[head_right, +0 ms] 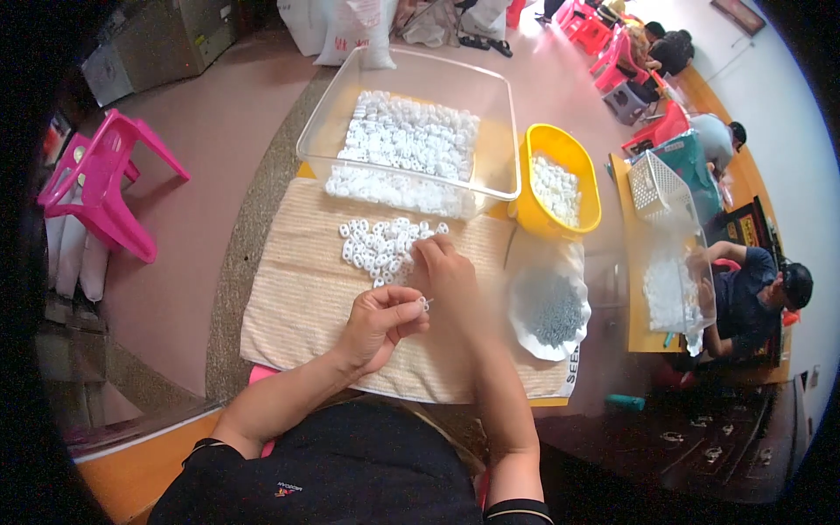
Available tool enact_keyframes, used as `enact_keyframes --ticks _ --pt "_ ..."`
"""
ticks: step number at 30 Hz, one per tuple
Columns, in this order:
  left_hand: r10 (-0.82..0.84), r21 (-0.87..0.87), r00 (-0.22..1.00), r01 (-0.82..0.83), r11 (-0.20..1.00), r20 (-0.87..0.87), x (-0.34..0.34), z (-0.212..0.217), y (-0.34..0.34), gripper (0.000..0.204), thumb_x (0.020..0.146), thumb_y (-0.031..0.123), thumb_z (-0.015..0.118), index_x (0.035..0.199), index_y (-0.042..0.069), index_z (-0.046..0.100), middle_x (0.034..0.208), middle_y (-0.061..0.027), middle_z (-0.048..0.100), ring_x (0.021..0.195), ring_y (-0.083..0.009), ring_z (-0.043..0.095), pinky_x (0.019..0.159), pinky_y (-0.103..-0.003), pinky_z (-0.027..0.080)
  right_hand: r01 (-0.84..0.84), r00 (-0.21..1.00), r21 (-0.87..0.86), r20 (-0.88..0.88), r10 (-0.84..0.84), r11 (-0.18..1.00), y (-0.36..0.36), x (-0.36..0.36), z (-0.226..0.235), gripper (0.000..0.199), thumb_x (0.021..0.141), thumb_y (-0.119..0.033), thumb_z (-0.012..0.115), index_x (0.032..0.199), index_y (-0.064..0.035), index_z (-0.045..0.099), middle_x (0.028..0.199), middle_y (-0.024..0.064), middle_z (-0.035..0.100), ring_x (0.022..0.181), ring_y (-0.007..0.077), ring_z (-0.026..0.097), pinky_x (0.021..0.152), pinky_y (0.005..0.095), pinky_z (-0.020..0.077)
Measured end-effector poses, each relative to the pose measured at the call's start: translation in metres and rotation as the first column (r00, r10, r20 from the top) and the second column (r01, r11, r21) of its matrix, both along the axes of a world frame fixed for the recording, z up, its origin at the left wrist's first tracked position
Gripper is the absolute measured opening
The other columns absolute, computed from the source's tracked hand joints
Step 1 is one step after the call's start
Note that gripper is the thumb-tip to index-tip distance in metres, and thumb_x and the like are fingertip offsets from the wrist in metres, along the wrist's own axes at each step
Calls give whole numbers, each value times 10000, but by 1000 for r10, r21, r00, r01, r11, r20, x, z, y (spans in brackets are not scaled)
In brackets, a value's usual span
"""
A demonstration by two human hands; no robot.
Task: Assembling small white plastic components by inserting small metal pins into them.
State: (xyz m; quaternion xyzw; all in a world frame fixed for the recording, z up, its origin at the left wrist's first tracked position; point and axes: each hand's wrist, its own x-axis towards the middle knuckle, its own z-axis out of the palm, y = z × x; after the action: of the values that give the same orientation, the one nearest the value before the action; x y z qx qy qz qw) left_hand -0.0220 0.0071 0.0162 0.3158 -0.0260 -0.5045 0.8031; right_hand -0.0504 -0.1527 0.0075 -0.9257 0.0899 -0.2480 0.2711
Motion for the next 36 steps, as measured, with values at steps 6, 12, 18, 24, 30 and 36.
enact_keyframes --ticks 6,12,18,24,30,36 --pt "19 -9 1000 -19 1000 -8 -2 -1 0 127 863 20 654 990 23 644 884 -69 677 790 -163 675 742 -295 585 102 994 223 5 -106 969 -8 -17 -12 122 905 -72 584 1014 -19 592 679 121 607 610 200 625 557 314 482" --pt "37 -13 999 -38 999 -8 2 -5 0 122 861 24 659 983 25 653 874 -74 684 785 -164 678 736 -298 584 76 992 223 82 -97 972 -11 -28 -24 159 905 -24 588 1056 26 604 712 75 630 635 117 622 577 250 501" --pt "43 -26 999 -43 999 -5 2 -6 -1 107 860 17 655 968 22 657 869 -75 684 777 -167 677 735 -299 583 -1 987 494 140 -79 870 -12 -38 -35 178 883 26 606 1060 45 614 800 52 651 681 104 625 628 233 523" --pt "67 -35 998 -66 997 20 5 -12 -1 98 869 10 640 967 14 648 873 -89 679 785 -175 675 736 -300 583 -40 998 689 64 -6 724 -6 -45 -17 252 889 13 610 1137 52 593 867 64 656 745 109 637 674 243 541" --pt "91 -7 995 -91 996 29 6 -14 -3 109 874 14 638 982 8 639 895 -106 680 807 -181 675 749 -292 583 7 1000 745 4 -15 666 -1 -57 -21 253 918 -40 608 1153 53 588 892 67 657 781 121 647 713 258 558" --pt "114 10 993 -114 993 32 7 -17 -4 108 877 4 630 985 4 638 921 -115 680 840 -184 673 772 -284 579 -26 998 765 -17 61 644 6 -63 -7 230 933 -31 584 1148 47 607 917 83 666 805 132 653 742 271 565"
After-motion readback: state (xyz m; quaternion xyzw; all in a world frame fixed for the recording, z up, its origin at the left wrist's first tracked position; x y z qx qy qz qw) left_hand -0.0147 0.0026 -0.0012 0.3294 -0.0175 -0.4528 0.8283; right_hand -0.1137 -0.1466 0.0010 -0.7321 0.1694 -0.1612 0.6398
